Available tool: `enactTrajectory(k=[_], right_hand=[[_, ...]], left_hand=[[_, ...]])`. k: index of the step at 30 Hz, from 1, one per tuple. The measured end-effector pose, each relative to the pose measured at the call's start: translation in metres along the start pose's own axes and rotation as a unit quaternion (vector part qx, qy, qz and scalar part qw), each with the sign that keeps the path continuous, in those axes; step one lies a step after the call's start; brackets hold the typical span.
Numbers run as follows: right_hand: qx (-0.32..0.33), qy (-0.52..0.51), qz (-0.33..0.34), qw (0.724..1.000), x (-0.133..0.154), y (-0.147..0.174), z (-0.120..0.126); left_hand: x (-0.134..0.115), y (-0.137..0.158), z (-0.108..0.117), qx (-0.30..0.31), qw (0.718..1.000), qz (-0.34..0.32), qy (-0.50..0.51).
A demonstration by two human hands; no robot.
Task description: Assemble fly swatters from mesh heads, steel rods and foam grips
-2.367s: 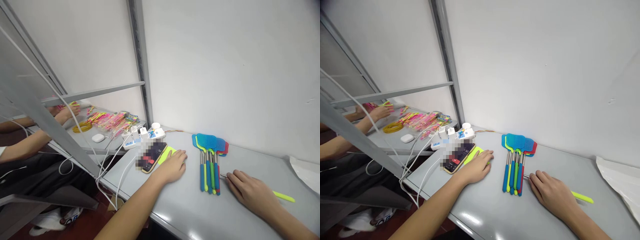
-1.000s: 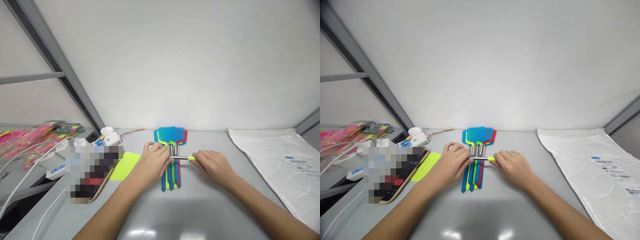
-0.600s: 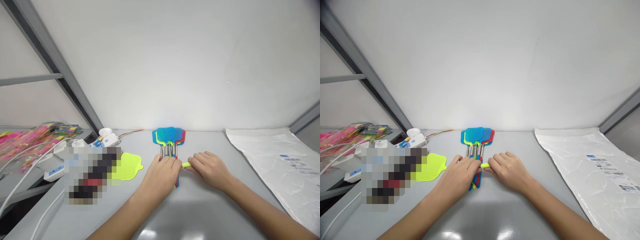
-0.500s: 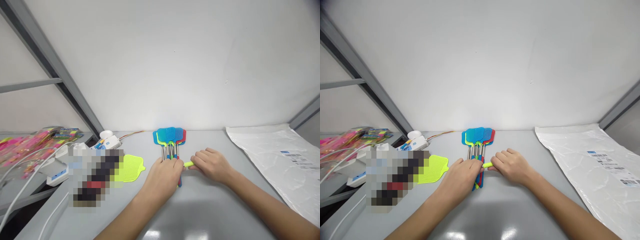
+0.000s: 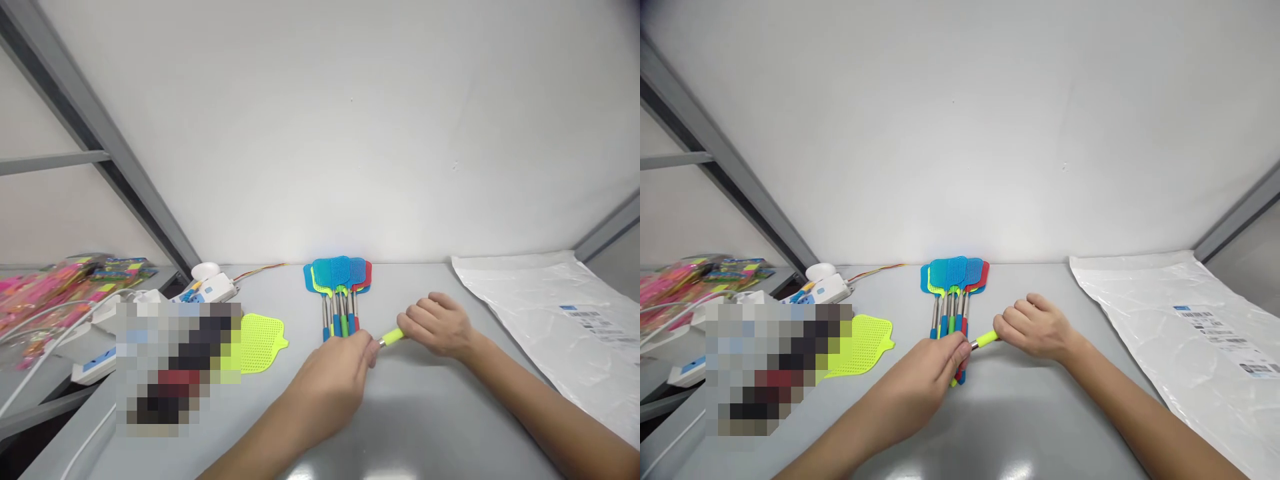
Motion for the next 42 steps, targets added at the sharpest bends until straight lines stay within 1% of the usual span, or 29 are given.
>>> enactTrajectory(k=[2, 3, 4, 5, 6, 7, 8, 9, 10, 11, 12, 14, 16, 18, 20, 22, 24, 26, 28, 30, 32, 33, 34, 35, 36, 38, 40, 41, 42], right_hand=[[0.002, 0.007, -0.025, 1.000, -0.014, 0.008, -0.001], [-0.002, 0.008, -0.066, 0.998, -0.026, 0.013, -0.002], [-0.009, 0.009, -0.123, 0.992, -0.040, 0.018, -0.002], [-0.027, 0.020, -0.205, 0.978, -0.056, 0.023, -0.001], [-0.048, 0.037, -0.279, 0.958, -0.069, 0.028, 0.000], [-0.059, 0.045, -0.335, 0.939, -0.080, 0.031, 0.000], [-0.048, 0.037, -0.364, 0.929, -0.085, 0.031, -0.002], [-0.012, 0.004, -0.371, 0.929, -0.086, 0.029, -0.006], [0.036, -0.038, -0.373, 0.926, -0.082, 0.026, -0.013], [0.099, -0.090, -0.361, 0.923, -0.074, 0.022, -0.020], [0.128, -0.114, -0.346, 0.922, -0.064, 0.018, -0.026], [0.165, -0.143, -0.328, 0.919, -0.043, 0.012, -0.034], [0.193, -0.168, -0.303, 0.918, -0.026, 0.010, -0.039], [0.217, -0.191, -0.276, 0.917, -0.015, 0.011, -0.042], [0.231, -0.209, -0.263, 0.913, -0.012, 0.012, -0.042], [0.237, -0.224, -0.265, 0.907, -0.013, 0.014, -0.043], [0.234, -0.241, -0.273, 0.901, -0.016, 0.015, -0.044], [0.214, -0.257, -0.290, 0.897, -0.020, 0.017, -0.044], [0.157, -0.263, -0.325, 0.894, -0.026, 0.018, -0.039], [0.064, -0.253, -0.353, 0.899, -0.031, 0.018, -0.028], [-0.015, -0.234, -0.332, 0.914, -0.031, 0.015, -0.014], [-0.031, -0.225, -0.300, 0.926, -0.028, 0.011, -0.008], [-0.030, -0.220, -0.259, 0.940, -0.022, 0.007, -0.003], [-0.011, -0.216, -0.215, 0.952, -0.016, 0.003, 0.000], [0.020, -0.213, -0.173, 0.961, -0.008, -0.002, 0.002], [0.088, -0.206, -0.117, 0.968, 0.006, -0.009, 0.001], [0.137, -0.199, -0.096, 0.966, 0.014, -0.011, -0.005], [0.151, -0.199, -0.100, 0.963, 0.015, -0.010, -0.009], [0.156, -0.205, -0.120, 0.959, 0.013, -0.008, -0.013]], left_hand=[[0.005, 0.000, 0.007, 0.020, 0.994, 0.019, 0.106], [0.009, 0.001, 0.012, 0.032, 0.986, 0.039, 0.160], [0.013, 0.002, 0.018, 0.037, 0.975, 0.066, 0.210], [0.017, 0.003, 0.024, 0.034, 0.960, 0.099, 0.261], [0.020, 0.004, 0.031, 0.019, 0.942, 0.130, 0.308], [0.022, 0.004, 0.038, -0.007, 0.928, 0.145, 0.344], [0.023, 0.004, 0.043, -0.032, 0.917, 0.148, 0.369], [0.023, 0.003, 0.047, -0.051, 0.911, 0.143, 0.384], [0.023, 0.002, 0.048, -0.063, 0.910, 0.129, 0.390], [0.022, 0.000, 0.048, -0.066, 0.912, 0.115, 0.388], [0.022, -0.001, 0.046, -0.064, 0.916, 0.104, 0.383], [0.024, -0.005, 0.038, -0.062, 0.923, 0.092, 0.368], [0.027, -0.008, 0.032, -0.079, 0.934, 0.086, 0.338], [0.028, -0.010, 0.027, -0.109, 0.947, 0.083, 0.291], [0.026, -0.010, 0.024, -0.135, 0.960, 0.073, 0.236], [0.022, -0.010, 0.020, -0.153, 0.969, 0.057, 0.185], [0.020, -0.009, 0.017, -0.154, 0.980, 0.037, 0.120], [0.021, -0.008, 0.015, -0.149, 0.988, 0.012, 0.038], [0.023, -0.008, 0.014, -0.143, 0.989, -0.024, -0.034], [0.027, -0.009, 0.013, -0.138, 0.985, -0.062, -0.086], [0.029, -0.009, 0.011, -0.129, 0.980, -0.094, -0.123], [0.030, -0.009, 0.010, -0.125, 0.977, -0.106, -0.137], [0.030, -0.010, 0.009, -0.122, 0.974, -0.117, -0.149], [0.030, -0.010, 0.007, -0.118, 0.972, -0.128, -0.160], [0.029, -0.010, 0.006, -0.115, 0.969, -0.139, -0.168], [0.026, -0.010, 0.003, -0.110, 0.964, -0.161, -0.181], [0.023, -0.009, 0.002, -0.111, 0.960, -0.177, -0.184], [0.022, -0.009, 0.003, -0.121, 0.960, -0.178, -0.180], [0.021, -0.008, 0.005, -0.140, 0.960, -0.175, -0.170]])
Point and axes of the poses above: each hand's wrist, its own y-axis away from the middle knuckle, its own z-axis out of the back of the hand, x = y × z, the point moved 3 cm from there along -y, towards the middle knuckle, and after that the axes turned 8 degrees about -z, right-handed, at the moved point
